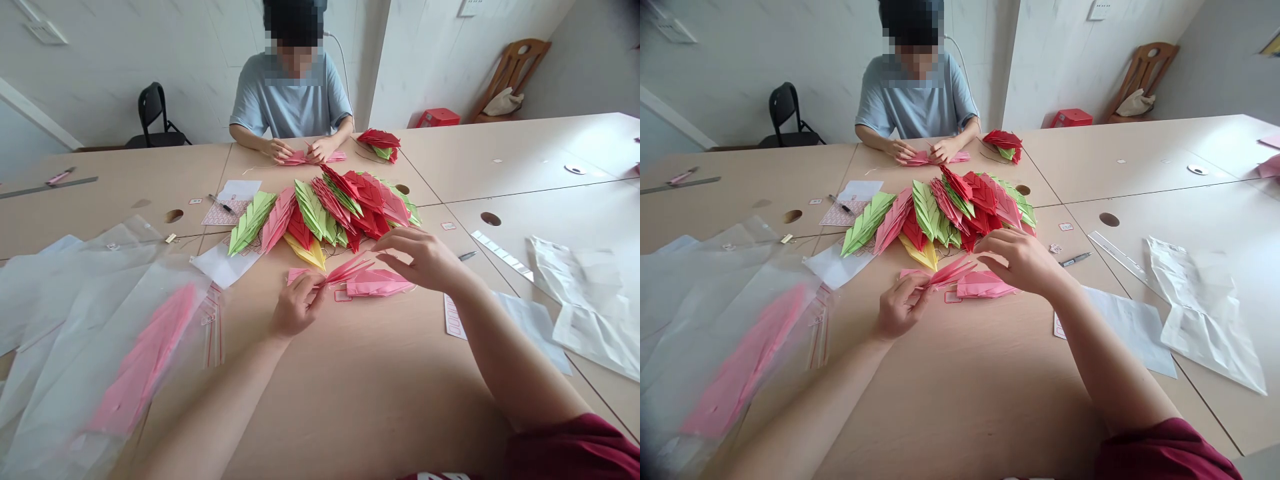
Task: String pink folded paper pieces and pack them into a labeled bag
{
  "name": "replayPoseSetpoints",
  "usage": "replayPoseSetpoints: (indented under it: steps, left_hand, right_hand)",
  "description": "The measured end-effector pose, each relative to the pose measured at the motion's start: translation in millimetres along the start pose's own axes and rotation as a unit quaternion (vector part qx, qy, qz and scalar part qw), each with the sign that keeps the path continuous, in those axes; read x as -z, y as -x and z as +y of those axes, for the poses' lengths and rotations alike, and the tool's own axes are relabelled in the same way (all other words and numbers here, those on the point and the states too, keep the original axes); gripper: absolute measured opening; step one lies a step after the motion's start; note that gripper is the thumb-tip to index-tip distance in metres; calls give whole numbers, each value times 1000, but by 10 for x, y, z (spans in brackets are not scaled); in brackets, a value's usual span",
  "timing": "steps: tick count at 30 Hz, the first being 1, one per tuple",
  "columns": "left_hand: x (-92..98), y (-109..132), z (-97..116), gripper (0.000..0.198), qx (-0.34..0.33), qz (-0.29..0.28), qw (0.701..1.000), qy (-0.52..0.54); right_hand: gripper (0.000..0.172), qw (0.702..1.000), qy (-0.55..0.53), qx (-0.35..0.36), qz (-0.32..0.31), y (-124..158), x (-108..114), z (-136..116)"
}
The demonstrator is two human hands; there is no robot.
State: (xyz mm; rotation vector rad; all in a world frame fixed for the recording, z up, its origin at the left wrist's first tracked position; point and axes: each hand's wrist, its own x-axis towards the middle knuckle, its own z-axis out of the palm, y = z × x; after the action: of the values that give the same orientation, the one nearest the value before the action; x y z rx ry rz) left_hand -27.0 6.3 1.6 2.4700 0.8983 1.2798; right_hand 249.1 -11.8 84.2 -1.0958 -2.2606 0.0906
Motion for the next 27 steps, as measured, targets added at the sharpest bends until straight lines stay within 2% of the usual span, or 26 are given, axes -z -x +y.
replayPoseSetpoints:
  steps: [6,12,18,22,27]
  left_hand:
    - [-7,13,9,9,4,-22,999,-22]
    - [-17,-4,44,10,-29,-37,998,-34]
    - [-21,0,87,17,-83,-57,992,-74]
    - [-58,27,69,24,-120,-61,988,-74]
    - [-47,25,64,23,-93,-84,991,-49]
  right_hand:
    - [15,998,5,3,-58,-27,-177,-83]
    - [19,995,7,34,-93,-45,-254,-142]
    - [18,993,12,58,-99,-43,-373,-254]
    - [22,988,68,97,-97,-52,-467,-341]
    - [20,990,73,101,-66,-80,-462,-333]
